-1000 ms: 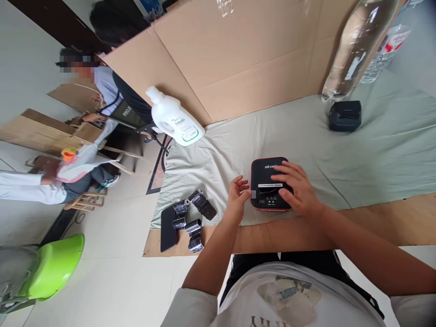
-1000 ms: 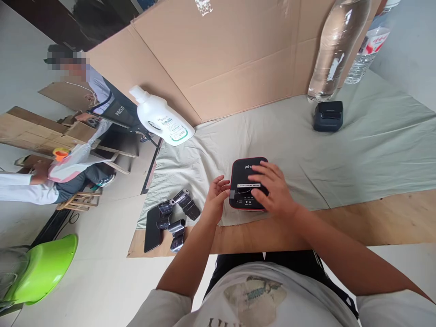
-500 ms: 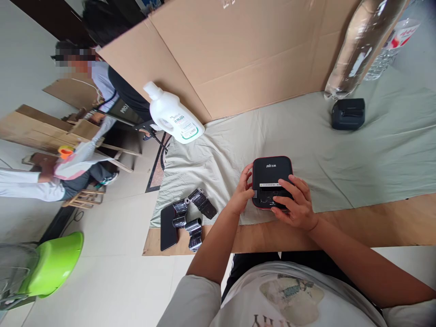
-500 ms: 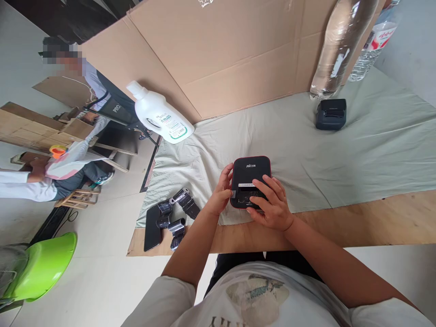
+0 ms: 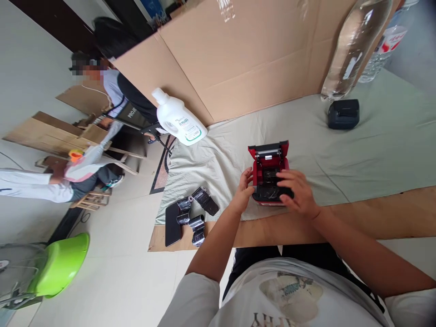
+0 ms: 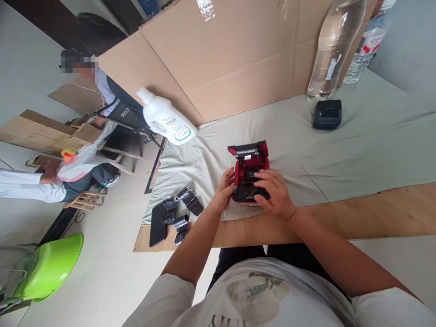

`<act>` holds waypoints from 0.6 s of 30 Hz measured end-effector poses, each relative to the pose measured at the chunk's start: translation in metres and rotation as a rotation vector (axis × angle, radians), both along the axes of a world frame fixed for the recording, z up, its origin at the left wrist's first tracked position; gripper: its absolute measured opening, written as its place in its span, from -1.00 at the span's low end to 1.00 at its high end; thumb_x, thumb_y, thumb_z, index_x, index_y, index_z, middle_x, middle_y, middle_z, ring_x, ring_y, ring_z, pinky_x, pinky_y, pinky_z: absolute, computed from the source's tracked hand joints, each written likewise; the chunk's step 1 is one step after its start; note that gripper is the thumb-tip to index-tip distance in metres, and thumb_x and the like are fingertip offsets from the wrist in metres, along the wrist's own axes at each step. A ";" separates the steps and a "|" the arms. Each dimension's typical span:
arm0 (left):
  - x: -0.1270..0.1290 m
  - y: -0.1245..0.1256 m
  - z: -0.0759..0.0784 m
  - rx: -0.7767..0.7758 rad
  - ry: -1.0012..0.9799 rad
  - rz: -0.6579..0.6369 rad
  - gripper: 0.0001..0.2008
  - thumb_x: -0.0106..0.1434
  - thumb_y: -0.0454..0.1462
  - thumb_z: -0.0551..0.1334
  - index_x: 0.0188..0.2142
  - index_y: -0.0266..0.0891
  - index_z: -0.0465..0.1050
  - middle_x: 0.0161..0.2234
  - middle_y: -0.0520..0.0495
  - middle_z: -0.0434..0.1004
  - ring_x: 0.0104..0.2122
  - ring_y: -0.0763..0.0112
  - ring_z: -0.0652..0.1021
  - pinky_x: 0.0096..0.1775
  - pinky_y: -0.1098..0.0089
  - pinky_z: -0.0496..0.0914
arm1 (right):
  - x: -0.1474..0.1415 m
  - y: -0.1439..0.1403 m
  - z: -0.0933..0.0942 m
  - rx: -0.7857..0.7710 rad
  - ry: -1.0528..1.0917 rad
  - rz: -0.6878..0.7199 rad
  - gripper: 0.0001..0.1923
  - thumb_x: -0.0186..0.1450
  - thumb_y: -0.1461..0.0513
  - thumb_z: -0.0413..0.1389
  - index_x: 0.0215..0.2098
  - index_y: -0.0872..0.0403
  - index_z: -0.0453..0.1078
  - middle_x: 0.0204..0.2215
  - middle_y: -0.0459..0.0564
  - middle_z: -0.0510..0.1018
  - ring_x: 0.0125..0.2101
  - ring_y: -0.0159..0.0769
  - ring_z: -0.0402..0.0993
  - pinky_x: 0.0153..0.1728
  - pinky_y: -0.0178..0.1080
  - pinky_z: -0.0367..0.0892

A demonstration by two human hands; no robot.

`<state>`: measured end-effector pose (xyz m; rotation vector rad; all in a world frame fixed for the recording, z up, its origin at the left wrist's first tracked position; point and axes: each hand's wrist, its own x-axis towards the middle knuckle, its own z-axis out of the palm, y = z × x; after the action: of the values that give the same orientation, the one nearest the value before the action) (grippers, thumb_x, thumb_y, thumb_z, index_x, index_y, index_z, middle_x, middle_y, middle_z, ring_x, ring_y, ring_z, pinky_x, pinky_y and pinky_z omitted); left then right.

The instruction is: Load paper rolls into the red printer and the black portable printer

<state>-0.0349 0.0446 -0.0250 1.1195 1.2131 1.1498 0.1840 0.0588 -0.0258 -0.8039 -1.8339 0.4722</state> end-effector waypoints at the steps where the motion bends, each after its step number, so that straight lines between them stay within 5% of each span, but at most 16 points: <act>1: -0.001 -0.001 0.004 -0.013 0.039 0.036 -0.28 -0.02 -0.27 0.19 0.21 -0.12 0.22 0.22 -0.17 0.33 0.17 0.14 0.39 0.11 0.13 0.35 | 0.004 0.007 0.000 -0.048 0.075 -0.040 -0.69 0.34 -0.03 0.01 -0.18 -0.05 0.46 -0.07 0.07 0.60 0.01 -0.05 0.49 0.07 0.11 0.35; 6: 0.006 0.007 0.044 0.109 0.411 0.198 -0.68 0.16 -0.28 0.19 -0.06 -0.19 0.45 0.00 -0.14 0.53 0.00 0.21 0.50 0.03 0.21 0.38 | 0.020 0.051 -0.023 -0.390 0.240 -0.298 -0.56 0.37 -0.11 -0.11 -0.31 -0.01 0.41 -0.32 0.05 0.60 -0.25 -0.15 0.53 -0.13 -0.04 0.42; 9: 0.022 0.025 0.063 0.211 0.696 -0.003 -0.76 0.26 -0.33 0.13 -0.15 -0.17 0.53 -0.09 -0.10 0.60 -0.06 0.22 0.54 0.05 0.21 0.38 | 0.023 0.064 -0.043 -0.543 0.158 -0.306 -0.53 0.31 -0.16 -0.08 -0.40 -0.01 0.39 -0.41 0.03 0.59 -0.33 -0.15 0.52 -0.19 -0.05 0.41; 13: 0.048 0.054 0.067 0.208 1.156 -0.293 -0.68 0.24 -0.43 0.13 -0.11 -0.19 0.57 -0.09 -0.19 0.62 -0.02 0.05 0.53 0.09 0.09 0.32 | 0.024 0.065 -0.050 -0.573 0.096 -0.246 -0.55 0.29 -0.16 -0.05 -0.42 -0.02 0.40 -0.42 0.01 0.61 -0.35 -0.17 0.52 -0.23 -0.09 0.39; 18: 0.066 0.067 0.059 0.166 1.401 -0.371 -0.72 0.12 -0.44 0.22 -0.17 -0.29 0.59 -0.14 -0.34 0.59 0.03 -0.14 0.47 0.11 -0.03 0.22 | 0.026 0.062 -0.047 -0.570 0.122 -0.217 -0.54 0.30 -0.15 -0.07 -0.43 -0.01 0.40 -0.45 -0.02 0.61 -0.39 -0.21 0.51 -0.28 -0.13 0.39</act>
<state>0.0308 0.1120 0.0343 2.2989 1.7715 0.0199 0.2099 0.1211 -0.0730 -1.3103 -1.4865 0.9001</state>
